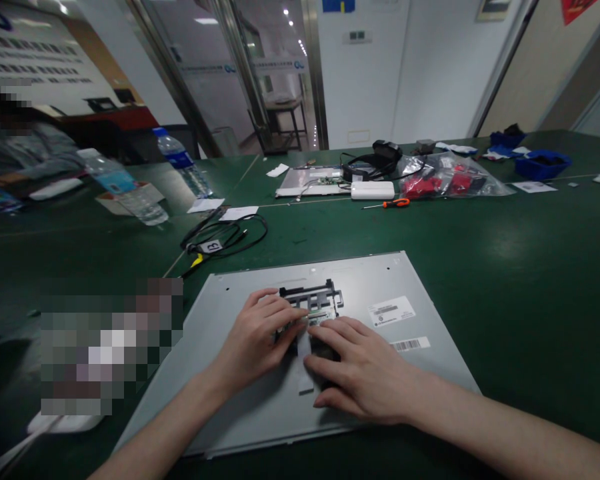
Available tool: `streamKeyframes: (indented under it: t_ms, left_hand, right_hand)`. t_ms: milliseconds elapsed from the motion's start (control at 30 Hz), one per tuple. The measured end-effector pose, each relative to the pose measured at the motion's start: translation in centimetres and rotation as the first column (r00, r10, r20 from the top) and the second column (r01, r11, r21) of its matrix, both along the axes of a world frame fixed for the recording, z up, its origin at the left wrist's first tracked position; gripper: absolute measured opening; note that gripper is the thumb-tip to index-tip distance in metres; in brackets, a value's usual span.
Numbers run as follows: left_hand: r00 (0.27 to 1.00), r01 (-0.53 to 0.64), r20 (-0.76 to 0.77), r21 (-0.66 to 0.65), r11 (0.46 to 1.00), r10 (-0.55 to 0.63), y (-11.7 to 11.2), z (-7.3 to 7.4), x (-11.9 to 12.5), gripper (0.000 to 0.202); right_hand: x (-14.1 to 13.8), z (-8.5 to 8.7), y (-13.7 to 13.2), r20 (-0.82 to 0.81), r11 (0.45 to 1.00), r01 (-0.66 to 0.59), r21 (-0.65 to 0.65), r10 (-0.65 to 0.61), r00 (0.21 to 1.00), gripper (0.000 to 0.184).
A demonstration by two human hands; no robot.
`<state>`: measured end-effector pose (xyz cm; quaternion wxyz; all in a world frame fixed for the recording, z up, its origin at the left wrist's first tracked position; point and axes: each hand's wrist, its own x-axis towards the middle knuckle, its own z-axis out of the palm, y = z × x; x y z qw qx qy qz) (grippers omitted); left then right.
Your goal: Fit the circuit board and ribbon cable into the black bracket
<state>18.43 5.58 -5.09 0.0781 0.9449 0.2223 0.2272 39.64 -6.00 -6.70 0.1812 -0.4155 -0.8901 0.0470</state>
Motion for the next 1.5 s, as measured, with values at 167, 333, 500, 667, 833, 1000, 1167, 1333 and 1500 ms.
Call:
streamKeyframes:
  t_ms: [167, 333, 500, 667, 833, 1000, 1167, 1333, 1500]
  left_hand:
    - [1.000, 0.007, -0.004, 0.009, 1.000, -0.007, 0.0, -0.1, 0.0, 0.015]
    - [1.000, 0.019, 0.001, 0.002, 1.000, -0.019, 0.1, -0.2, 0.0, 0.015]
    - [0.999, 0.000, 0.044, 0.010, 1.000, -0.001, 0.1, -0.2, 0.0, 0.021]
    - [0.998, -0.013, 0.058, 0.013, 1.000, 0.013, -0.1, 0.2, 0.0, 0.015]
    - [0.999, 0.001, 0.047, -0.012, 1.000, 0.000, 0.0, 0.4, 0.0, 0.008]
    - [0.998, 0.003, 0.055, 0.008, 1.000, -0.004, 0.0, 0.5, 0.0, 0.006]
    - [0.999, -0.005, 0.039, 0.000, 1.000, 0.005, 0.0, 0.6, 0.0, 0.001]
    - [0.999, -0.047, 0.009, -0.010, 0.999, 0.047, 0.2, 0.9, -0.1, 0.004]
    - [0.997, -0.079, 0.001, -0.012, 0.997, 0.079, 0.3, 1.0, -0.1, 0.014]
  right_hand:
    - [-0.1, -0.1, 0.1, 0.007, 1.000, -0.008, -0.012, 0.008, 1.000, 0.042]
    - [-0.1, 0.1, 0.1, 0.008, 1.000, -0.004, -0.030, 0.004, 1.000, 0.043]
    - [-0.1, 0.2, 0.1, 0.018, 0.999, -0.006, -0.046, 0.007, 1.000, 0.042]
    - [0.0, 0.4, 0.1, 0.009, 1.000, -0.014, -0.007, 0.014, 1.000, 0.043]
    - [0.4, 1.1, 0.0, -0.061, 0.995, -0.020, 0.098, 0.027, 0.998, 0.037]
    - [2.0, 1.0, 0.8, -0.147, 0.973, 0.097, 0.208, -0.067, 0.987, 0.026]
    - [4.0, -0.1, 2.2, -0.225, 0.952, 0.277, 0.130, -0.244, 0.943, 0.019]
    - [4.4, -0.8, 2.7, -0.205, 0.956, 0.294, -0.010, -0.289, 0.935, 0.014]
    - [4.2, -0.6, 2.6, -0.172, 0.962, 0.265, -0.065, -0.273, 0.947, 0.013]
